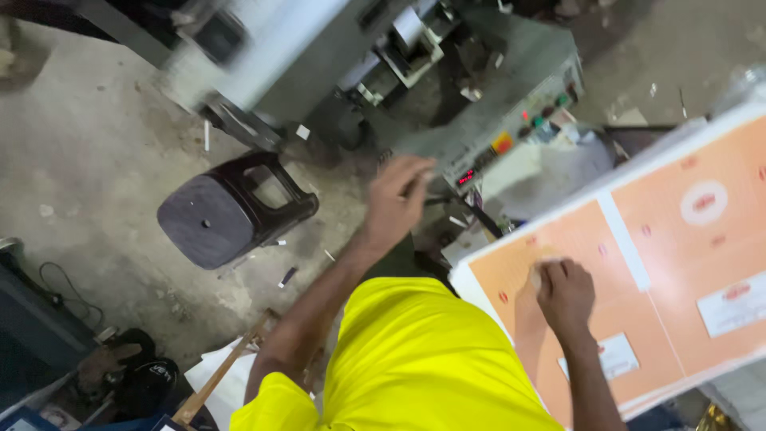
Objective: The person repeatedly picks up printed cardboard sheets and feeds them into a laminating machine. After each sheet passes through, they retrieve it and place it on a growing stack to the right.
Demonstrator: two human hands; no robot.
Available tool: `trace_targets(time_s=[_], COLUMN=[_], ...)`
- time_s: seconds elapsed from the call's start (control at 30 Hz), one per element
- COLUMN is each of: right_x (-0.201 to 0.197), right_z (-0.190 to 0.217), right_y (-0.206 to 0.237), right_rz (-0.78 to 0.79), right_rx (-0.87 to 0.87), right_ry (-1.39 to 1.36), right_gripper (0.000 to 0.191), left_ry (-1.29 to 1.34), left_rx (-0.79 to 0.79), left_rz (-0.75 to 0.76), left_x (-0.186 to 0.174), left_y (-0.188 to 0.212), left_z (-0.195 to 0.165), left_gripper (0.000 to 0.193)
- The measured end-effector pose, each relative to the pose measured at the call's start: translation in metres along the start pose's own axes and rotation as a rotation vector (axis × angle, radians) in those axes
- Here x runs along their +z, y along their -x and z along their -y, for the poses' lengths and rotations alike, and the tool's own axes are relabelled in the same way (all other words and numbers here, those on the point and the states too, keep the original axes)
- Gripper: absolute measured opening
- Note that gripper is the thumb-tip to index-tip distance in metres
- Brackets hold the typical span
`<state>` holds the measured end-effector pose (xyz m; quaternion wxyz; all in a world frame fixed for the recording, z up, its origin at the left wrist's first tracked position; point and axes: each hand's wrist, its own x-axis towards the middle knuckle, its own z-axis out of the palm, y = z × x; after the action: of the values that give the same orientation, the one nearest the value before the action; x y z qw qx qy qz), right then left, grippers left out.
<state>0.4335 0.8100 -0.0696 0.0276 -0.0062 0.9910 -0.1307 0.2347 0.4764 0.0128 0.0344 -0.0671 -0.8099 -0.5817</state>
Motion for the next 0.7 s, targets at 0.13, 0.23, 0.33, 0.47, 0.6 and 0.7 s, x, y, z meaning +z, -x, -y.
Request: trace_targets(time_s=[0.13, 0.23, 0.33, 0.47, 0.6, 0.7], right_x=[0.038, 0.044, 0.037, 0.027, 0.020, 0.011], right_z=[-0.018, -0.019, -0.015, -0.016, -0.023, -0.033], right_y=[0.008, 0.001, 0.003, 0.014, 0.020, 0.020], right_rz=[-0.241, -0.345, -0.430, -0.462, -0.368, -0.406], right_rx=[0.268, 0.428, 0.415, 0.360, 0.377, 0.299], right_ry=[-0.187, -0.211, -0.216, -0.263, -0.357, -0.503], right_gripper=[0.005, 0.012, 0.013, 0.014, 0.013, 0.011], left_ry=[0.027, -0.104, -0.321, -0.516, -0.472, -0.438], left_rx=[-0.097, -0.086, 0.040, 0.315, 0.361, 0.288], left_rz=[0.354, 0.497, 0.485, 0.347, 0.233, 0.352], left_x=[0.077, 0.115, 0.136, 0.142, 0.138, 0.133], left_y=[0.101, 0.161, 0.199, 0.221, 0.221, 0.208], left_z=[0.028, 0.043, 0.047, 0.044, 0.030, 0.010], left_gripper=[0.059, 0.081, 0.060, 0.051, 0.027, 0.005])
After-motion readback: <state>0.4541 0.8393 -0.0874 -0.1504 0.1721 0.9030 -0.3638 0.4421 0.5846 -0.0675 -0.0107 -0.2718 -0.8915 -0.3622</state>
